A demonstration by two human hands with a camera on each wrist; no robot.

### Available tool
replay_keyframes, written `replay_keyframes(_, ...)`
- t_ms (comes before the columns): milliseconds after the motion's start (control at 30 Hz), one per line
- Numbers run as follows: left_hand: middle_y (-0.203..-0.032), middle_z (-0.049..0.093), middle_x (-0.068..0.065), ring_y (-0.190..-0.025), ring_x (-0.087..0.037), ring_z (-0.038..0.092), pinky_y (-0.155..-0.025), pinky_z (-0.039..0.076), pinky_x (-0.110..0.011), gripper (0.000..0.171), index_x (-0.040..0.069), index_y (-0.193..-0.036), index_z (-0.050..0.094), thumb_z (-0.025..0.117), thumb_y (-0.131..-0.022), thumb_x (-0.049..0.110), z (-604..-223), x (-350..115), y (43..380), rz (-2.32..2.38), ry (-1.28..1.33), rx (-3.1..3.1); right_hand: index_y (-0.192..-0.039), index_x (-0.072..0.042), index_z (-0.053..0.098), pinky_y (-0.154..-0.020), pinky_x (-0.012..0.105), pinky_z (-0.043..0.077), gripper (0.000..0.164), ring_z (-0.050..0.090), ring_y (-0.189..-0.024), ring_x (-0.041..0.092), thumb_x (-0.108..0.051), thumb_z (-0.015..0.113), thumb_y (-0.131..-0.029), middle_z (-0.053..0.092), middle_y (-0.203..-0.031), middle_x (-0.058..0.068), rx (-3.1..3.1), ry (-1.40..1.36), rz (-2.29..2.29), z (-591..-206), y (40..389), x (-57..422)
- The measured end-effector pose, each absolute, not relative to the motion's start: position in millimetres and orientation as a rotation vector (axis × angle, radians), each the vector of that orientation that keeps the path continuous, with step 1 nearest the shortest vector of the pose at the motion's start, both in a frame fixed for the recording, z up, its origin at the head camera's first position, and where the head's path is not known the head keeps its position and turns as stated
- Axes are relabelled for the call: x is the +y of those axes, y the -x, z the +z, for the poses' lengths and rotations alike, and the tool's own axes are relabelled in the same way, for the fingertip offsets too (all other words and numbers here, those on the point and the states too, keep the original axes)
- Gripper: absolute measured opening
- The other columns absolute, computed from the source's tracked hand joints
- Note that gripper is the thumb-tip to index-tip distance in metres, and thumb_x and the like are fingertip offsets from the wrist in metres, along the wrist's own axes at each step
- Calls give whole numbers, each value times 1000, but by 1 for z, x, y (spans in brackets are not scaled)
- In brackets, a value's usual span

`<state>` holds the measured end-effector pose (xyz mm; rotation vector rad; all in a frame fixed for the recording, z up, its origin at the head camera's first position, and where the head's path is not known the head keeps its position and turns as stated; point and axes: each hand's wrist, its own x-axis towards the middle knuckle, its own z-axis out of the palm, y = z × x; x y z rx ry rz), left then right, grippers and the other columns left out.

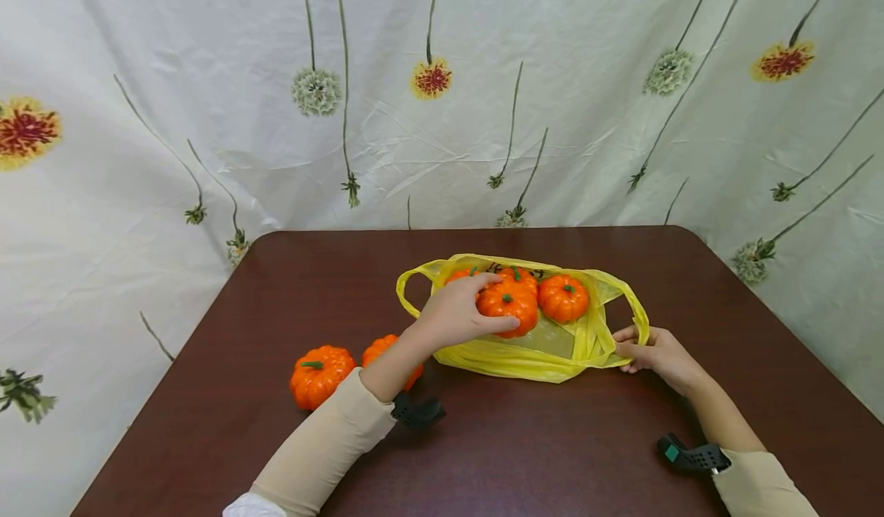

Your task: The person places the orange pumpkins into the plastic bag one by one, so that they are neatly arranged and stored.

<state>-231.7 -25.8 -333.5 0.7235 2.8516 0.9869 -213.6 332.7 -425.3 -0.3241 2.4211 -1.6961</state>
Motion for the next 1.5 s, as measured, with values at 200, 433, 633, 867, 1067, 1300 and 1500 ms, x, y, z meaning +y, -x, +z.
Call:
replay_keyframes(200,-134,57,-6,-113,-23,56,-92,47,-40,76,17,-141,52,73,-79,55,-337,-20,232,987,-751,2830,-112,21,55,-62,29,56,33,64,-63,16,-6,61,-94,66,-78,5,2427,339,-1693,-425,215,333)
replay_keyframes(433,-134,58,-4,-119,-21,54,-96,45,-38,76,16,-141,52,73,-80,56,-344,-6,235,950,-796,2820,-112,22,55,-62,29,56,33,63,-63,15,-5,60,-94,66,-78,5,2438,327,-1681,-426,214,334)
replay_keyframes(633,-134,57,-3,-119,-22,54,-97,44,-36,78,15,-141,51,74,-79,56,-348,9,237,911,-815,2798,-112,22,54,-61,28,56,34,63,-63,14,-6,60,-94,66,-77,5,2441,314,-1679,-426,213,333)
replay_keyframes(867,-137,55,-2,-122,-20,53,-99,43,-35,78,15,-142,51,74,-79,55,-357,24,240,893,-820,2788,-112,22,54,-61,28,56,33,63,-62,14,-5,60,-94,66,-77,4,2435,332,-1687,-427,214,334)
replay_keyframes(1067,-140,53,-2,-125,-20,51,-100,43,-35,78,17,-143,49,74,-80,55,-366,34,241,849,-812,2759,-113,22,54,-62,29,56,34,63,-63,14,-6,60,-94,67,-78,4,2423,330,-1690,-426,214,333)
replay_keyframes(1300,-136,55,-4,-123,-19,52,-98,44,-33,77,16,-143,49,73,-81,54,-371,45,241,789,-823,2764,-112,22,54,-62,29,56,33,63,-63,15,-6,60,-94,66,-77,4,2426,326,-1684,-425,215,333)
replay_keyframes(1500,-133,56,-4,-121,-20,52,-96,44,-32,76,15,-142,49,73,-81,53,-375,52,241,763,-830,2756,-112,23,54,-61,28,56,33,63,-62,14,-5,60,-95,67,-78,4,2423,342,-1690,-425,215,333)
